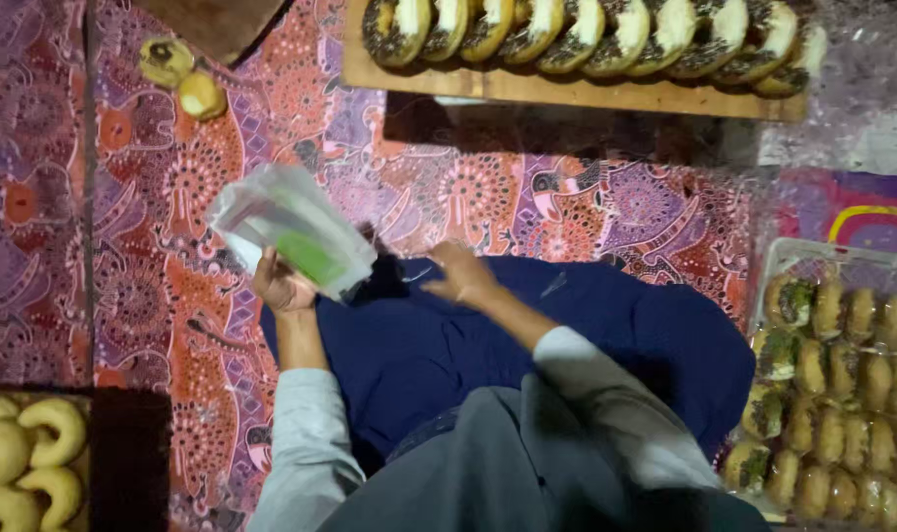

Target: The person sits on a patterned mat and repeatedly picks doughnuts from a wooden tray, places them into clear plastic bags, and sets the filled bags into a nearby basket. The person handles the doughnuts and bags by hand throughout the clip.

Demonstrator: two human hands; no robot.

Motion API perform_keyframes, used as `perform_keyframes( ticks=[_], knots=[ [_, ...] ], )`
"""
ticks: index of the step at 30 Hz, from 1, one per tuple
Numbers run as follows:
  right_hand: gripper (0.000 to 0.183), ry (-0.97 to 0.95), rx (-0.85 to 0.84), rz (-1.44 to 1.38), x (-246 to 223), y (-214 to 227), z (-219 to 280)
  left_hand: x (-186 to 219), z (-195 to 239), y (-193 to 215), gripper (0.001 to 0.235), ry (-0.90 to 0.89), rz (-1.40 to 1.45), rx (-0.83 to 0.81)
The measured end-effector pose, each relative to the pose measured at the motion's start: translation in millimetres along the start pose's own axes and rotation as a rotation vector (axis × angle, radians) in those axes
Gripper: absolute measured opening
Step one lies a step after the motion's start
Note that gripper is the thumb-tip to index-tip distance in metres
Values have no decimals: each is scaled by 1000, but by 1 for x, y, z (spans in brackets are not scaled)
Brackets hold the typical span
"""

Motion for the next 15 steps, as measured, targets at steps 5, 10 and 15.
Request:
perform_keyframes(
  ticks=[5,10,15],
  knots=[
    [32,-66,-9,-133,14,-77,0,23,19,30,58,-102,94,144],
    [37,87,-258,152,52,-81,34,23,18,24,58,-162,199,104],
    [44,-160,-452,146,47,-117,25,27,23,14,60,-167,292,85]
  ],
)
Point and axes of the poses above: each hand's wrist, its own z-axis away from the middle knuckle, its own y-axis out of the back of the hand, x = y × z, the point moved 6 cm from there along -z, towards the middle knuckle, and after that the axes turned 15 degrees about -y, right-handed, at the moved point
